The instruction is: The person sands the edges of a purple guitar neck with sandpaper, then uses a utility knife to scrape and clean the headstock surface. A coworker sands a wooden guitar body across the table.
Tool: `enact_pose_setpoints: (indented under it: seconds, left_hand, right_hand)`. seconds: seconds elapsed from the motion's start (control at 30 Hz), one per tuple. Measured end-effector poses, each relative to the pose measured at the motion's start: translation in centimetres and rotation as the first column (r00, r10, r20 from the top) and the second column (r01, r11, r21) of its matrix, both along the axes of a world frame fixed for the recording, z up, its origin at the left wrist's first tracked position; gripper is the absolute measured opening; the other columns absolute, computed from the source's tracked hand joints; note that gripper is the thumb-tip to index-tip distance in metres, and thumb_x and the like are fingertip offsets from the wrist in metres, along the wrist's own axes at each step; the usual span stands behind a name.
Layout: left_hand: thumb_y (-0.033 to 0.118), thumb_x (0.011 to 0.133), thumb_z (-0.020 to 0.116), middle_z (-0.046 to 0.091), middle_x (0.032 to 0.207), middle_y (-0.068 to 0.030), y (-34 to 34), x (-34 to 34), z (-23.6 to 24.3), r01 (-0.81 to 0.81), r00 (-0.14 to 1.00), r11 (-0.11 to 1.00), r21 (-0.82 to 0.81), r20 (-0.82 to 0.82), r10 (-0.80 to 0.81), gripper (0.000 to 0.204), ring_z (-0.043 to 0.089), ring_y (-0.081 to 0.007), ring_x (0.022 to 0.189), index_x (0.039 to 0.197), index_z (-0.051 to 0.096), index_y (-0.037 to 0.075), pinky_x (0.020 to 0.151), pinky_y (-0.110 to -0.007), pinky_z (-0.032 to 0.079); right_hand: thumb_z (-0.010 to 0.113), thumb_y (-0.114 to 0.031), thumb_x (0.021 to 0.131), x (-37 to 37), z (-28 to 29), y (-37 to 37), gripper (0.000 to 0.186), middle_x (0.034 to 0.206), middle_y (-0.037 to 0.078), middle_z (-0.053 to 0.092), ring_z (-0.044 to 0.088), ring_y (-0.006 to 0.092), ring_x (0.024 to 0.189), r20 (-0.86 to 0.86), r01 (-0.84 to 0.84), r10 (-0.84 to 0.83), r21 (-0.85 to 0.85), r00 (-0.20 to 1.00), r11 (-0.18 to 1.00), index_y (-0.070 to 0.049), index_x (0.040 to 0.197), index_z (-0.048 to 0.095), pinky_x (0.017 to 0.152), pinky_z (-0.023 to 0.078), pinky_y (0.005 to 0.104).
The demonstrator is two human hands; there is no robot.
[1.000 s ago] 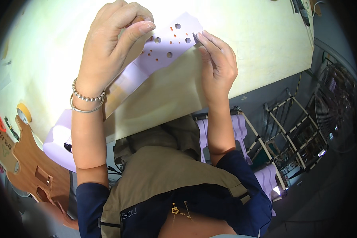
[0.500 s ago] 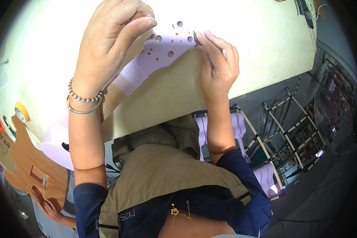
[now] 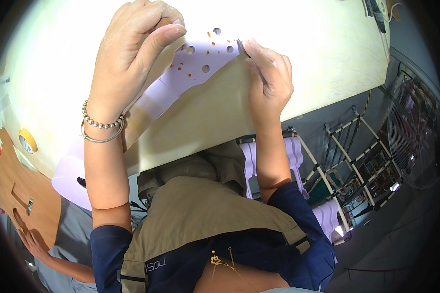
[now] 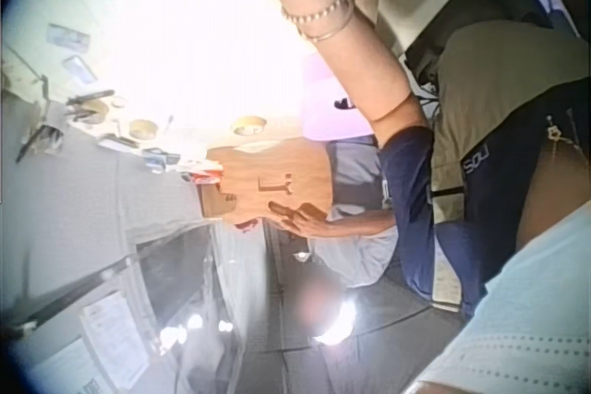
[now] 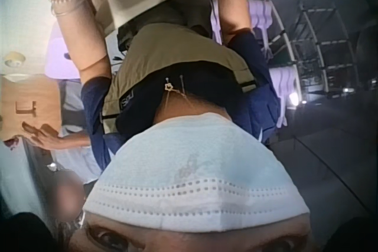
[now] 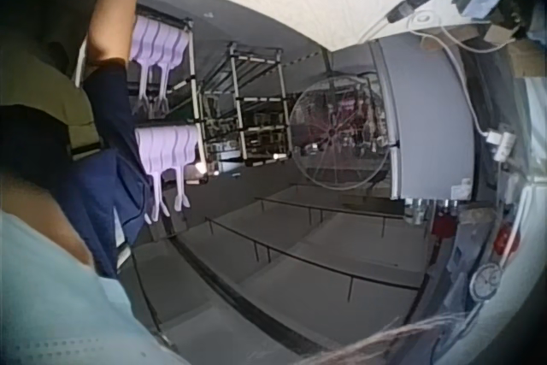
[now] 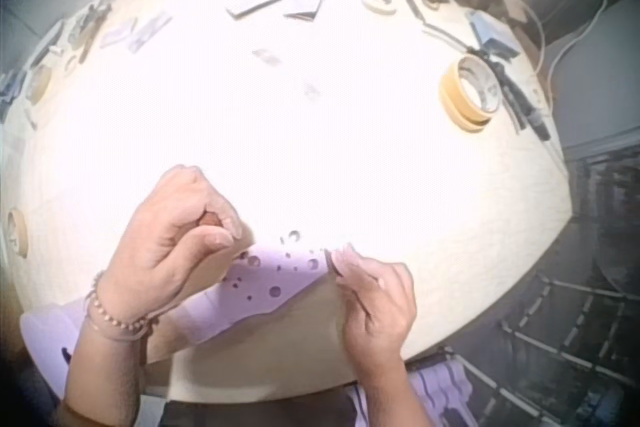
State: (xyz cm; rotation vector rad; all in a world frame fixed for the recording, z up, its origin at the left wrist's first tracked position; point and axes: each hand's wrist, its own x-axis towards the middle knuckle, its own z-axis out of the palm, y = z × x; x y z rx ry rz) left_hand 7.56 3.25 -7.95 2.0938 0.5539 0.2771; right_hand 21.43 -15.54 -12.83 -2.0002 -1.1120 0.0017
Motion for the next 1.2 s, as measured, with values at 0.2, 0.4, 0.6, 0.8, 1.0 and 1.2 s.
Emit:
enact_pose_setpoints:
  seconds: [0.2,0.4,0.6,0.8,1.0,1.2]
  left_hand:
    - [0.021,0.096,0.054,0.057,0.086,-0.004,0.0,0.1,0.1,0.002,1.0,1.0,-0.022,0.001,-0.002,0.022,0.05,-0.0171,0.085,0.088,0.06,0.002,0.08,-0.027,0.04]
    - [0.024,0.096,0.054,0.057,0.086,-0.0037,0.1,-0.3,-0.2,0.002,1.0,1.0,-0.014,-0.004,-0.002,0.024,0.05,-0.017,0.085,0.088,0.06,0.002,0.08,-0.027,0.04]
    - [0.025,0.096,0.055,0.057,0.087,-0.0035,0.3,-0.2,-0.1,0.023,1.0,1.0,0.011,0.003,-0.023,0.024,0.05,-0.0169,0.085,0.088,0.06,0.002,0.081,-0.027,0.04]
    - [0.024,0.096,0.055,0.057,0.088,-0.0037,0.2,-0.3,-0.2,-0.003,1.0,1.0,-0.023,0.013,0.004,0.023,0.05,-0.0172,0.085,0.089,0.06,0.002,0.081,-0.028,0.04]
    - [0.023,0.095,0.055,0.057,0.087,-0.0038,0.2,-0.3,-0.1,-0.002,1.0,1.0,-0.01,0.005,0.002,0.023,0.05,-0.0172,0.085,0.089,0.059,0.002,0.081,-0.027,0.04]
    - [0.023,0.095,0.055,0.055,0.085,-0.0035,0.2,-0.2,0.1,0.0,1.0,1.0,0.002,-0.015,0.0,0.023,0.049,-0.017,0.084,0.088,0.059,0.002,0.08,-0.027,0.04]
  right_hand:
    - [0.074,0.007,0.064,-0.1,-0.4,0.0,0.036,0.092,0.003,0.068,0.058,0.0172,0.079,0.015,0.009,-0.009,-0.019,1.0,1.0,-0.011,0.096,0.075,0.064,0.051,0.0266]
    - [0.073,0.007,0.064,0.1,-0.3,-0.2,0.036,0.094,0.003,0.068,0.057,0.0176,0.077,-0.037,-0.014,0.013,-0.023,0.999,1.0,-0.011,0.095,0.076,0.063,0.051,0.0265]
    - [0.073,0.006,0.064,-0.2,-0.8,-0.2,0.037,0.093,0.002,0.068,0.057,0.0175,0.076,0.098,-0.007,0.009,-0.019,0.995,1.0,-0.011,0.097,0.076,0.062,0.049,0.0266]
    - [0.073,0.006,0.064,0.4,-0.5,-0.3,0.038,0.093,0.002,0.068,0.057,0.0173,0.076,0.146,-0.056,0.063,-0.054,0.987,0.997,-0.012,0.098,0.075,0.062,0.049,0.0269]
    - [0.073,0.007,0.065,0.6,0.4,-0.1,0.036,0.093,0.003,0.068,0.058,0.018,0.077,-0.026,-0.058,0.057,-0.027,0.998,0.998,-0.011,0.095,0.075,0.064,0.051,0.0274]
    - [0.072,0.007,0.065,0.2,-0.2,0.0,0.036,0.089,0.003,0.066,0.058,0.0183,0.077,-0.021,-0.026,0.025,-0.035,0.999,0.999,-0.012,0.095,0.076,0.064,0.051,0.0278]
